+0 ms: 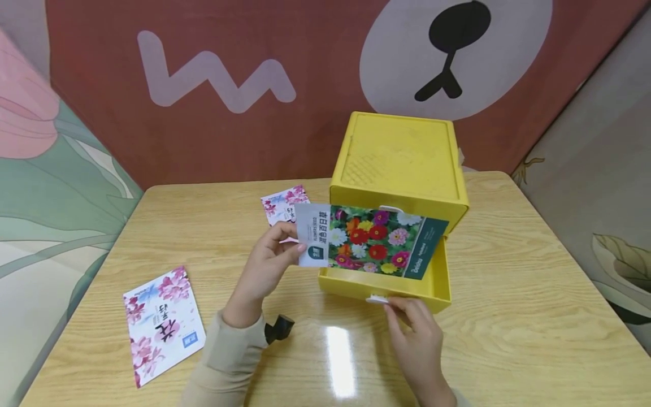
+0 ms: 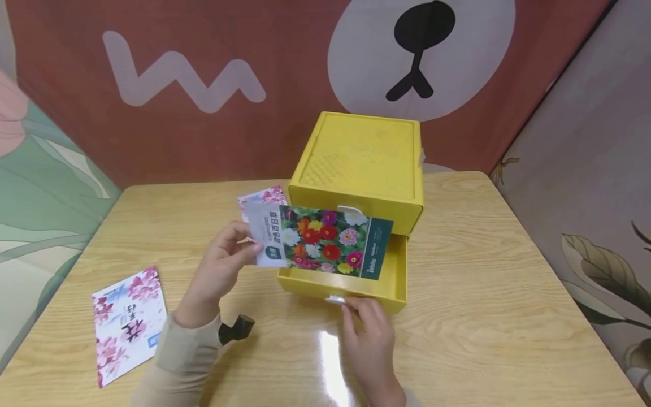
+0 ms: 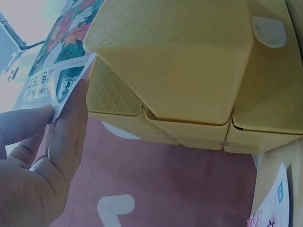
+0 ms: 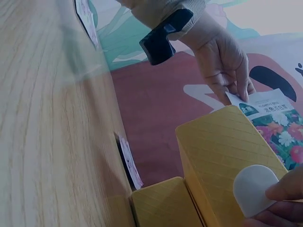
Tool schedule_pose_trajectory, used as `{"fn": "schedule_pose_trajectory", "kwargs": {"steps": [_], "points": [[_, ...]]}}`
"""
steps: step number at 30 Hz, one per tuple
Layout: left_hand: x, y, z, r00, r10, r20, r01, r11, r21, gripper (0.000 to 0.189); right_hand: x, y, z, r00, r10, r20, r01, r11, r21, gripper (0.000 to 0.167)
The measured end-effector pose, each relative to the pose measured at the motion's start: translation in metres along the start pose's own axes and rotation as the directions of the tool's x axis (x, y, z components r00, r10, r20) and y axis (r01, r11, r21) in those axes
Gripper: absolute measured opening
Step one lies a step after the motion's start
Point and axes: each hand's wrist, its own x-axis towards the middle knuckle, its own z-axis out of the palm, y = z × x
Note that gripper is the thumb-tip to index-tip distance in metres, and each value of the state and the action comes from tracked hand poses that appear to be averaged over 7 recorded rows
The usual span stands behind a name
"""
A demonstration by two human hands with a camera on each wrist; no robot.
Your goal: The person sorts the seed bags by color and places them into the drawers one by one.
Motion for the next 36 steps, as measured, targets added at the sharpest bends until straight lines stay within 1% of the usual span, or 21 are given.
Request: {"fn": "schedule_pose_trajectory", "kwargs": {"steps": [6, 11, 15, 17, 20, 23, 25, 27, 30, 33, 34, 36], "points": [[0.000, -0.002, -0.001, 1.000, 0.000, 0.024, 0.000, 1.000, -0.013, 0.011, -0.004, -0.006, 0.000, 1.000, -0.006, 0.014, 0.006, 1.000, -0.031, 0.027], [0.001, -0.004, -0.002, 0.999, 0.005, 0.051, -0.004, 1.000, -0.031, 0.012, -0.006, -0.015, -0.002, 0.998, -0.011, 0.058, 0.014, 0.998, -0.057, 0.027], [0.001, -0.006, -0.003, 0.998, 0.023, 0.062, -0.020, 0.999, -0.048, 0.011, -0.007, -0.020, -0.002, 0.995, -0.059, 0.085, 0.062, 0.998, -0.031, 0.030], [0.002, -0.007, -0.003, 0.997, 0.029, 0.066, -0.025, 0.998, -0.052, 0.011, -0.007, -0.023, -0.002, 0.993, -0.070, 0.099, 0.072, 0.997, -0.017, 0.031], [0.003, -0.009, -0.003, 0.997, 0.031, 0.070, -0.027, 0.998, -0.054, 0.011, -0.005, -0.026, -0.002, 0.990, -0.053, 0.129, 0.055, 0.998, -0.007, 0.033], [0.004, -0.010, -0.004, 0.997, 0.022, 0.068, -0.019, 0.999, -0.051, 0.010, -0.004, -0.032, -0.004, 0.986, -0.022, 0.167, 0.027, 0.999, -0.030, 0.032], [0.004, -0.010, -0.004, 0.998, 0.014, 0.067, -0.011, 0.999, -0.047, 0.010, -0.002, -0.035, -0.007, 0.983, -0.029, 0.181, 0.038, 0.998, -0.047, 0.028], [0.004, -0.010, -0.004, 0.998, 0.011, 0.069, -0.007, 0.999, -0.047, 0.010, 0.001, -0.036, -0.009, 0.982, -0.055, 0.178, 0.068, 0.996, -0.065, 0.019], [0.004, -0.010, -0.004, 0.997, 0.004, 0.074, -0.001, 0.999, -0.045, 0.010, 0.007, -0.040, -0.015, 0.982, -0.076, 0.176, 0.092, 0.992, -0.085, 0.015], [0.004, -0.010, -0.005, 0.997, -0.001, 0.080, 0.004, 0.999, -0.046, 0.011, 0.015, -0.043, -0.022, 0.987, -0.079, 0.142, 0.086, 0.995, -0.043, 0.011], [0.004, -0.009, -0.005, 0.997, -0.004, 0.081, 0.007, 0.999, -0.045, 0.010, 0.019, -0.044, -0.024, 0.989, -0.093, 0.112, 0.096, 0.995, -0.022, 0.010], [0.004, -0.009, -0.005, 0.997, -0.006, 0.083, 0.010, 0.999, -0.048, 0.010, 0.028, -0.043, -0.027, 0.991, -0.135, -0.005, 0.135, 0.989, 0.059, 0.016]]}}
